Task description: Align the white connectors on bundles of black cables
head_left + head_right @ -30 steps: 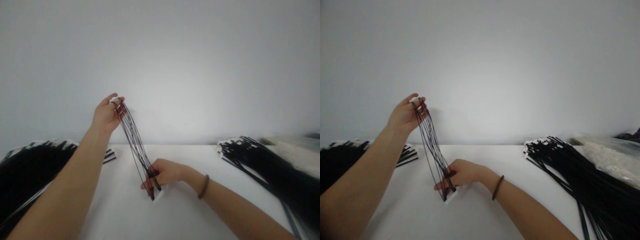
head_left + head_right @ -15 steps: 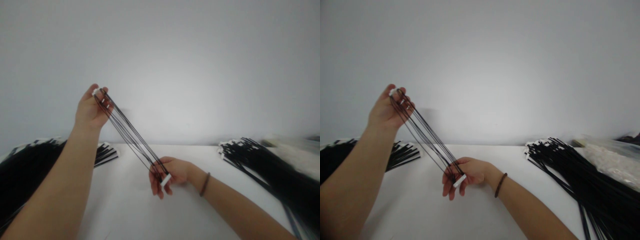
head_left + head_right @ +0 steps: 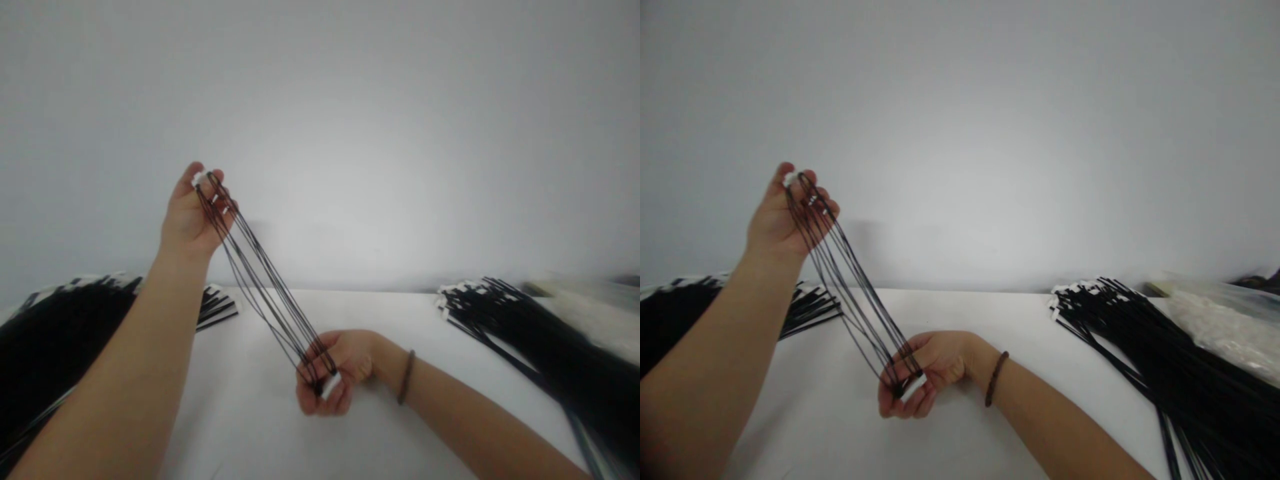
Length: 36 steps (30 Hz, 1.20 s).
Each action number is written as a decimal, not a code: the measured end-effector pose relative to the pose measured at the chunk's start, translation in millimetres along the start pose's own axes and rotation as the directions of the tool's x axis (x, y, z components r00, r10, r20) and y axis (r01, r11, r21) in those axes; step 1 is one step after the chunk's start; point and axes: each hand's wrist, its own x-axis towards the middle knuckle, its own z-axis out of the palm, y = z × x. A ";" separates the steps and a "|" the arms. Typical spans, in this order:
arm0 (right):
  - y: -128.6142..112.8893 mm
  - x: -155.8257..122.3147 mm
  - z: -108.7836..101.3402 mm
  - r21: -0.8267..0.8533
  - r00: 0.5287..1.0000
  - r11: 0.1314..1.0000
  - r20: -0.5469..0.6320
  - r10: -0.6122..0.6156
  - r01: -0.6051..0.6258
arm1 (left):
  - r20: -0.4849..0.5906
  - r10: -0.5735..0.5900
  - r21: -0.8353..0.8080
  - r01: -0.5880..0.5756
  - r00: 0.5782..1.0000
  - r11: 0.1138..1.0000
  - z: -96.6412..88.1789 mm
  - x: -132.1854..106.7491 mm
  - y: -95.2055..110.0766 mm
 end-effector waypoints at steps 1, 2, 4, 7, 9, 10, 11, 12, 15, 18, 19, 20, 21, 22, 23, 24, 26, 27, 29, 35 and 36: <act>0.4 1.4 0.7 -0.007 1.000 1.000 -0.010 0.017 -0.017 | 0.016 0.011 0.007 -0.011 1.000 1.000 1.0 -0.8 0.0; 0.3 2.7 1.6 -0.019 0.999 0.999 -0.028 0.037 -0.037 | 0.031 0.021 0.018 -0.021 0.999 1.000 1.6 -1.3 0.2; -1.4 4.3 4.1 -0.064 0.993 0.994 -0.088 0.082 -0.088 | 0.050 0.034 0.044 -0.036 0.998 0.998 1.8 -1.6 0.5; -5.8 4.3 10.3 -0.156 0.966 0.975 -0.228 0.119 -0.157 | 0.036 0.030 0.102 -0.034 0.999 0.994 0.2 -0.1 -0.4; -8.3 3.6 14.4 -0.200 0.945 0.961 -0.301 0.127 -0.192 | -0.006 0.001 0.163 0.000 1.000 0.987 -1.6 1.8 -2.6; -9.2 3.2 15.8 -0.220 0.937 0.953 -0.326 0.129 -0.208 | -0.034 -0.022 0.198 0.028 0.999 0.980 -2.4 2.8 -4.2; -9.8 2.9 16.7 -0.239 0.931 0.946 -0.341 0.131 -0.220 | -0.061 -0.044 0.229 0.057 0.997 0.972 -3.1 3.7 -6.1; -10.4 2.8 17.2 -0.257 0.929 0.939 -0.344 0.133 -0.230 | -0.085 -0.065 0.252 0.084 0.994 0.964 -3.6 4.4 -8.1; -11.9 3.5 18.1 -0.329 0.939 0.911 -0.312 0.143 -0.248 | -0.140 -0.105 0.288 0.142 0.985 0.947 -3.2 5.0 -14.0; -14.3 5.0 21.6 -0.449 0.948 0.853 -0.281 0.147 -0.265 | -0.175 -0.103 0.327 0.156 0.979 0.932 -0.2 3.5 -17.7; -15.2 5.4 23.4 -0.489 0.949 0.830 -0.280 0.142 -0.269 | -0.183 -0.102 0.339 0.160 0.978 0.927 1.1 2.9 -18.4; -16.0 5.8 25.2 -0.521 0.949 0.809 -0.285 0.137 -0.273 | -0.192 -0.108 0.348 0.171 0.975 0.922 2.3 2.2 -19.0; -16.7 6.1 27.0 -0.548 0.946 0.788 -0.295 0.133 -0.282 | -0.202 -0.117 0.358 0.185 0.972 0.915 3.4 1.7 -19.7; -17.1 6.4 28.5 -0.571 0.943 0.767 -0.305 0.134 -0.293 | -0.210 -0.122 0.372 0.194 0.970 0.908 4.4 1.2 -20.4; -17.3 6.8 29.8 -0.593 0.940 0.744 -0.313 0.138 -0.307 | -0.213 -0.117 0.389 0.195 0.970 0.900 5.2 0.8 -21.2; -17.3 7.1 30.6 -0.614 0.936 0.722 -0.324 0.139 -0.319 | -0.213 -0.105 0.408 0.186 0.971 0.894 5.8 0.6 -22.0; -16.8 8.1 31.4 -0.640 0.929 0.691 -0.348 0.127 -0.335 | -0.206 -0.074 0.437 0.159 0.976 0.885 6.3 0.7 -23.4; -16.4 8.7 31.6 -0.641 0.926 0.689 -0.359 0.120 -0.338 | -0.205 -0.065 0.441 0.151 0.977 0.885 6.2 1.1 -23.8; -15.7 10.0 32.5 -0.628 0.920 0.700 -0.376 0.110 -0.340 | -0.225 -0.079 0.447 0.175 0.971 0.877 4.7 2.5 -24.4; -11.7 13.6 49.2 -0.717 0.883 0.569 -0.469 0.035 -0.403 | -0.267 -0.200 0.506 0.313 0.943 0.804 -5.0 -2.0 -37.0; -9.8 15.0 52.8 -0.733 0.882 0.551 -0.471 0.012 -0.399 | -0.228 -0.251 0.553 0.337 0.941 0.762 -6.0 -5.8 -41.2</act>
